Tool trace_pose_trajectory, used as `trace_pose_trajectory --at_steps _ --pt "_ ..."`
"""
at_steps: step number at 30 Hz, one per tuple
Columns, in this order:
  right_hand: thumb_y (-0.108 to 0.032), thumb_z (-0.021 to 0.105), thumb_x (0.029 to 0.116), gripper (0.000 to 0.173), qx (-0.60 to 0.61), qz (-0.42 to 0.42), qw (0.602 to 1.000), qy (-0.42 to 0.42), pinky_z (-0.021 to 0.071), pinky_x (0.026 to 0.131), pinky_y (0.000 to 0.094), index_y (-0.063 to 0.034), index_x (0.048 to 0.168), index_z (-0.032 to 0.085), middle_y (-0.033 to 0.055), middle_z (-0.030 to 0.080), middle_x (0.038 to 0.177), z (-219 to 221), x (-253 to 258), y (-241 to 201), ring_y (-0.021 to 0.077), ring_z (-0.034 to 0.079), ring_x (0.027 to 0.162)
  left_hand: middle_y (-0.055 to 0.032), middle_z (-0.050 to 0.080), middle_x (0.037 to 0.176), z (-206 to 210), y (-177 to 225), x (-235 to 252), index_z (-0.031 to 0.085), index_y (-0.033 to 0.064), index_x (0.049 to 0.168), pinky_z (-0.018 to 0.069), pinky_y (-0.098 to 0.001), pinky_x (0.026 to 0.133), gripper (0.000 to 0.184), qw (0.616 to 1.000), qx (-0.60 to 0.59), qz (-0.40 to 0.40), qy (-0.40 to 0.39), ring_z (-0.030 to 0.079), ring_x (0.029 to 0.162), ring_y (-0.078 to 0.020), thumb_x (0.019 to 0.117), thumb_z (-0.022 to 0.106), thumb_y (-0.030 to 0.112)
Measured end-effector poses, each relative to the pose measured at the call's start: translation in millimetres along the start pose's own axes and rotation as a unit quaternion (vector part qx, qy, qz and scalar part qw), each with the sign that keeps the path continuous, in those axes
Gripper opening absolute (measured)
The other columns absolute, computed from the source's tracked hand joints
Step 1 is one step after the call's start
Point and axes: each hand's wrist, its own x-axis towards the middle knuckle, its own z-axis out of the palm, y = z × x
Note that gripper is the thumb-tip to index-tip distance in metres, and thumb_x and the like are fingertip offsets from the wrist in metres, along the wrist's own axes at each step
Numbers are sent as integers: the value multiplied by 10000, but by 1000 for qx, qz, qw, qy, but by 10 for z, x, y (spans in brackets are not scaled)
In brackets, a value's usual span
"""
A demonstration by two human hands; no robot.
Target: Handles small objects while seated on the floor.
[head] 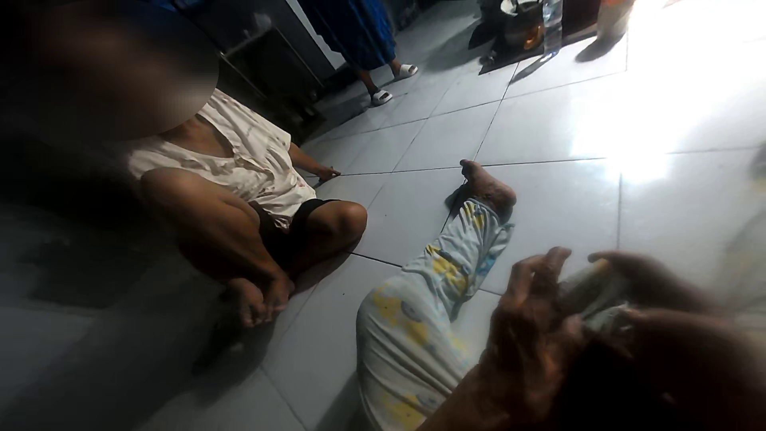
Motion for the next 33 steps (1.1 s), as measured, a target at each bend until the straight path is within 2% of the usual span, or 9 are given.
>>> trace_pose_trajectory --at_steps 4,6,9,13,20,24,28,31,33 --pt "-193 710 821 463 -154 -68 985 -34 599 705 227 -209 1283 683 -12 719 1032 51 -32 63 61 684 847 -212 582 1376 -76 116 14 496 25 1491 558 -495 849 671 985 156 -6 -76 633 1152 -336 942 608 396" --pt "-226 704 869 448 -178 -90 979 -50 601 752 229 -205 1315 668 -18 726 1065 85 -54 109 63 688 892 -232 597 1330 -82 150 22 407 -49 1519 544 -492 906 759 984 117 -40 -127 628 1158 -339 956 594 425" --pt "-248 706 871 452 -145 -92 984 -54 597 774 233 -198 1320 673 2 725 1089 75 -43 128 84 691 916 -226 546 1407 -32 42 38 313 -3 1578 516 -453 1002 678 985 21 -65 -157 595 1233 -301 1037 485 367" --pt "-166 723 819 518 -132 -78 987 -55 620 765 272 -202 1332 665 33 704 1201 70 -65 156 131 706 937 -135 641 1249 7 -79 101 573 44 1405 523 -401 956 418 987 -71 -98 -104 631 1115 -211 1065 416 231" --pt "-94 608 797 523 -52 26 998 19 599 661 253 -162 1314 646 46 724 1102 -13 -1 -22 110 705 866 -38 680 982 -4 -199 27 638 73 1213 543 -223 604 273 938 -317 -136 17 632 708 -82 1039 439 137" --pt "-61 636 804 525 33 -1 999 -7 616 721 252 -149 1321 651 78 721 1135 -18 15 -43 117 719 919 13 587 771 -37 -211 29 675 45 1100 446 -156 506 238 946 -293 -137 23 511 557 -17 1014 456 80" --pt "-79 625 807 553 14 -26 999 -27 614 758 275 -170 1353 628 74 708 1167 0 21 2 132 708 957 16 630 830 -97 -170 53 728 51 1123 474 -221 619 401 978 -141 -129 -79 541 672 -27 977 566 386" --pt "-51 621 777 573 1 -29 1000 -11 613 743 276 -154 1340 634 75 707 1158 42 15 5 137 705 943 -74 660 890 -28 -119 43 723 9 1032 519 -383 740 473 984 -89 -103 -119 625 820 -155 955 574 451" --pt "-43 621 770 585 -1 -29 1000 -10 612 739 270 -162 1343 632 64 702 1175 40 13 16 132 701 953 -60 678 914 19 -136 38 730 23 1061 539 -366 776 470 983 -106 -103 -111 646 856 -137 961 585 459"
